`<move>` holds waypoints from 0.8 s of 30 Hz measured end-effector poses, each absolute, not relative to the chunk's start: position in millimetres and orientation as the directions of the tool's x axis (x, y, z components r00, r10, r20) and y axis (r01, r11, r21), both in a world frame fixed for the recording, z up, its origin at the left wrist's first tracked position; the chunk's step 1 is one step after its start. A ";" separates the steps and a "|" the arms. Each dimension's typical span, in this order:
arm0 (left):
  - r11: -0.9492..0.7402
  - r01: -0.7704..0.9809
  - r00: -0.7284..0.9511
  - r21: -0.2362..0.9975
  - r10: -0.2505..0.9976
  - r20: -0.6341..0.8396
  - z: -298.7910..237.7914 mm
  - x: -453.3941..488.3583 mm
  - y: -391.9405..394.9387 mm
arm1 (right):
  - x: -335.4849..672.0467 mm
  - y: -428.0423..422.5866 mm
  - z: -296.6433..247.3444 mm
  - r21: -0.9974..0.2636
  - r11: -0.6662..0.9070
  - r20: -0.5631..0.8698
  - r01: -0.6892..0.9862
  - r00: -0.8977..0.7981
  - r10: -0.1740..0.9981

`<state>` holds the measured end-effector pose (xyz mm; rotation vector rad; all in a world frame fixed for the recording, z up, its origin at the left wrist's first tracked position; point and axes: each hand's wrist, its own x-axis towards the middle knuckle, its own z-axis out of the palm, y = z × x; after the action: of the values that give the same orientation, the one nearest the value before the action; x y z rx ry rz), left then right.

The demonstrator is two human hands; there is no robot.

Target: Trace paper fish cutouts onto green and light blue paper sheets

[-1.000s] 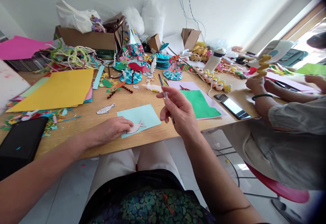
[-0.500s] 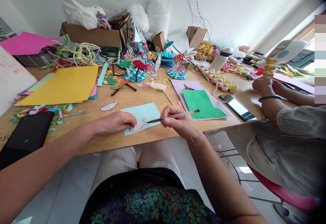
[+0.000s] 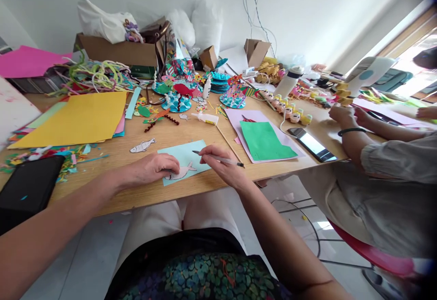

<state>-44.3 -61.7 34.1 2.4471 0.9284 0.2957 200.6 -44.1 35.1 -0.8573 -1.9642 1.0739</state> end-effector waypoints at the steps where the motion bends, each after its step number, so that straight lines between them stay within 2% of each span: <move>1: -0.649 0.554 0.745 0.522 0.666 0.036 33.0 -44.8 -61.8 | 199.2 -45.0 32.4 -0.870 0.437 0.276 0.228 -0.509 0.816; 4: -0.658 0.548 0.746 0.517 0.664 0.055 29.9 -45.6 -62.1 | 196.1 -47.2 28.0 -0.862 0.450 0.292 0.233 -0.497 0.817; 6: -0.656 0.547 0.741 0.521 0.669 0.065 28.7 -45.5 -62.7 | 197.2 -46.4 29.2 -0.886 0.423 0.324 0.190 -0.398 0.858; 9: -0.651 0.548 0.731 0.526 0.678 0.076 28.6 -45.3 -64.3 | 204.0 -41.3 34.5 -0.929 0.370 0.366 0.013 -0.129 0.922; 12: -0.650 0.553 0.728 0.521 0.681 0.078 29.4 -45.4 -65.4 | 211.3 -36.2 37.7 -0.923 0.352 0.360 -0.153 -0.030 0.932; 15: -0.650 0.545 0.736 0.530 0.673 0.070 30.4 -45.1 -64.3 | 212.9 -36.8 36.2 -0.937 0.306 0.323 -0.167 -0.088 0.942; 18: -0.647 0.532 0.743 0.546 0.666 0.066 31.5 -44.2 -62.1 | 207.4 -44.5 34.0 -0.964 0.246 0.266 -0.102 -0.274 0.924; 21: -0.636 0.529 0.746 0.562 0.664 0.049 32.8 -43.4 -60.7 | 197.3 -55.3 34.4 -0.974 0.228 0.202 -0.011 -0.503 0.840; 24: -0.626 0.528 0.746 0.574 0.665 0.038 33.1 -43.4 -60.6 | 186.4 -63.0 35.8 -0.954 0.286 0.174 0.086 -0.617 0.767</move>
<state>-43.4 -60.6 33.1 2.4003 0.8982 0.3341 186.4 -63.0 35.8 -0.7632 -1.9188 1.3673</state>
